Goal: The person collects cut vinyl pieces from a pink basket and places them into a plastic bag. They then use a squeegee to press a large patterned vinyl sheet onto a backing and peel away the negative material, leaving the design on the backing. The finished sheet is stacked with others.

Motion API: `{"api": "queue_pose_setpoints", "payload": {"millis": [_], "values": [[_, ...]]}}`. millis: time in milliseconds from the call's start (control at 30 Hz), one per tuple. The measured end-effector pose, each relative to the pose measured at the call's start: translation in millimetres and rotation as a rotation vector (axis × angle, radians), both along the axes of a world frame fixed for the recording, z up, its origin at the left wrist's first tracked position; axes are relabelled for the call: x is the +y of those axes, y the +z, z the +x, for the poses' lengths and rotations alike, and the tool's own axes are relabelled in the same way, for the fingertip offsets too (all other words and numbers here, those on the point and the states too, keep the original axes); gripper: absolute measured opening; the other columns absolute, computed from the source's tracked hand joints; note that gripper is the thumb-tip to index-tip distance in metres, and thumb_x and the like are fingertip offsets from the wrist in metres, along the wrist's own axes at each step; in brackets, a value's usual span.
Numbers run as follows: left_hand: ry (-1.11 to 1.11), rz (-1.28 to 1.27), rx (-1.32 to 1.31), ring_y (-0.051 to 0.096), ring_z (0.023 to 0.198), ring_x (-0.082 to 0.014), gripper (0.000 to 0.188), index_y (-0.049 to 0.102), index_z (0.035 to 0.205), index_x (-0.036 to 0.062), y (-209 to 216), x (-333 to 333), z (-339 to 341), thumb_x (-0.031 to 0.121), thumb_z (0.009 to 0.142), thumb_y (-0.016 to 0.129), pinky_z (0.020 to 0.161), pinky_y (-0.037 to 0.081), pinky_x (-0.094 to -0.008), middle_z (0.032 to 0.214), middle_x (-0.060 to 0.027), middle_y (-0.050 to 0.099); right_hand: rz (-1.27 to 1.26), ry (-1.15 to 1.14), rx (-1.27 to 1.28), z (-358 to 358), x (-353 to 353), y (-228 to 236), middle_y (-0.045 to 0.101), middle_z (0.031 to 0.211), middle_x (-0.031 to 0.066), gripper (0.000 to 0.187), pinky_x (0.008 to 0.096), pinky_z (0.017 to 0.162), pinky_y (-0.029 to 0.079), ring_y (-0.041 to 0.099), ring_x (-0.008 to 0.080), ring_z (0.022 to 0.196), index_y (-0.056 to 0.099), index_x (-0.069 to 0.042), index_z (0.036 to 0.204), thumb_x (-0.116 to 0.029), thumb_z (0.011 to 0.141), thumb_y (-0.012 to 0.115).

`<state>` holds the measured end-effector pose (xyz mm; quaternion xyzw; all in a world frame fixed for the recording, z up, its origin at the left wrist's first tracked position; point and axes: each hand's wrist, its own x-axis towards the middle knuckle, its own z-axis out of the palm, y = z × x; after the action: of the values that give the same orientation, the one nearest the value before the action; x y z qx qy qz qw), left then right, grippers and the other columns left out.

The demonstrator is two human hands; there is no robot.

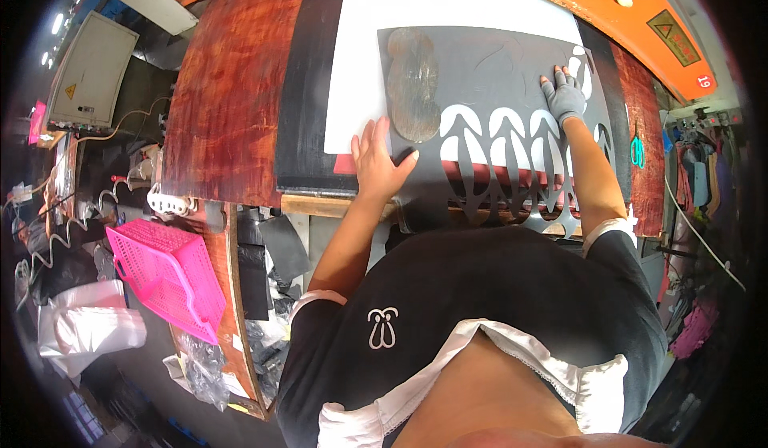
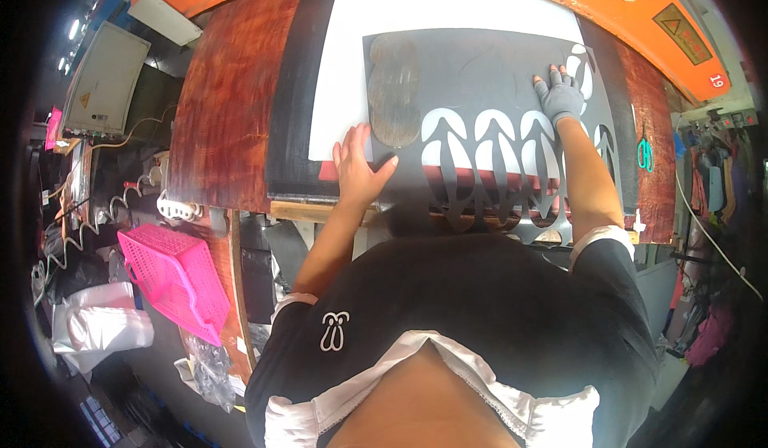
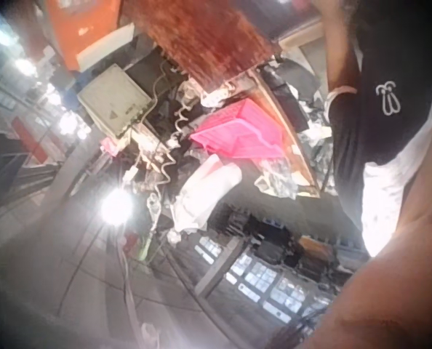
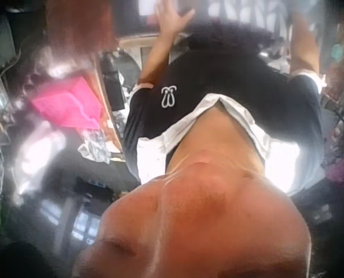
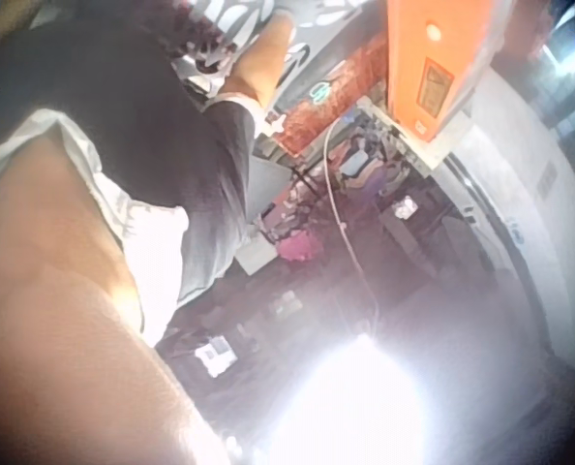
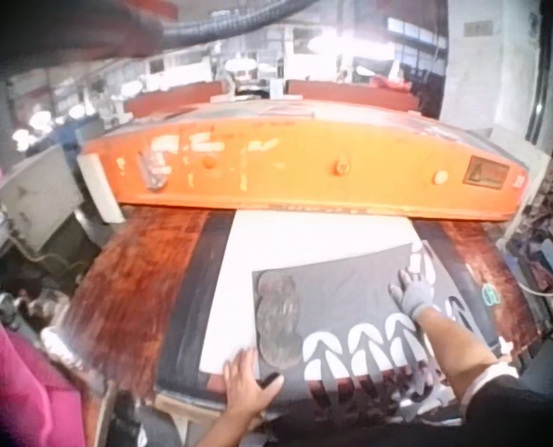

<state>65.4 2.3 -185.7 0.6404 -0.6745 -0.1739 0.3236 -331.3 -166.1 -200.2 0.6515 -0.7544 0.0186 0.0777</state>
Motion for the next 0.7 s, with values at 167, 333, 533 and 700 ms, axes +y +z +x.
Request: {"api": "queue_pose_setpoints", "payload": {"millis": [167,333,533,700], "values": [[-0.040,0.047,-0.089,0.032,0.127,-0.0348,0.078,0.032,0.132,-0.0006,5.3,-8.5,0.3,0.033,0.071,0.068,0.106,0.013,-0.0525,0.130,-0.0189,0.043,-0.050,0.013,-0.024,0.7,1.8,1.9,0.044,0.134,0.0101,0.061,0.0386,0.099,0.034,0.040,0.0274,0.122,0.047,-0.013,0.128,-0.055,0.083,0.043],[-0.061,0.066,-0.152,0.032,0.128,-0.0323,0.079,0.033,0.132,-0.0010,7.7,-11.4,3.3,0.036,0.072,0.068,0.106,0.012,-0.0529,0.130,-0.0189,0.044,0.046,-0.064,-0.052,3.0,1.4,6.5,0.035,0.140,0.0070,0.064,0.0392,0.103,0.027,0.033,0.0250,0.128,0.041,-0.016,0.133,-0.057,0.084,0.040],[-0.131,0.095,-0.186,0.031,0.129,-0.0308,0.075,0.032,0.133,0.0001,12.5,-19.7,10.0,0.035,0.076,0.066,0.106,0.009,-0.0544,0.131,-0.0181,0.043,-0.217,0.038,-0.382,-35.4,35.2,16.9,0.048,0.127,0.0178,0.052,0.0374,0.098,0.035,0.044,0.0308,0.118,0.053,-0.005,0.119,-0.044,0.084,0.052],[-0.232,-0.003,-0.196,0.029,0.129,-0.0327,0.076,0.031,0.133,0.0010,3.9,-6.2,28.9,0.033,0.075,0.067,0.105,0.010,-0.0561,0.132,-0.0177,0.042,-0.401,-0.033,-0.377,-92.3,140.7,26.1,0.056,0.115,0.0170,0.042,0.0390,0.093,0.039,0.050,0.0333,0.110,0.058,-0.004,0.110,-0.035,0.081,0.057]]}}
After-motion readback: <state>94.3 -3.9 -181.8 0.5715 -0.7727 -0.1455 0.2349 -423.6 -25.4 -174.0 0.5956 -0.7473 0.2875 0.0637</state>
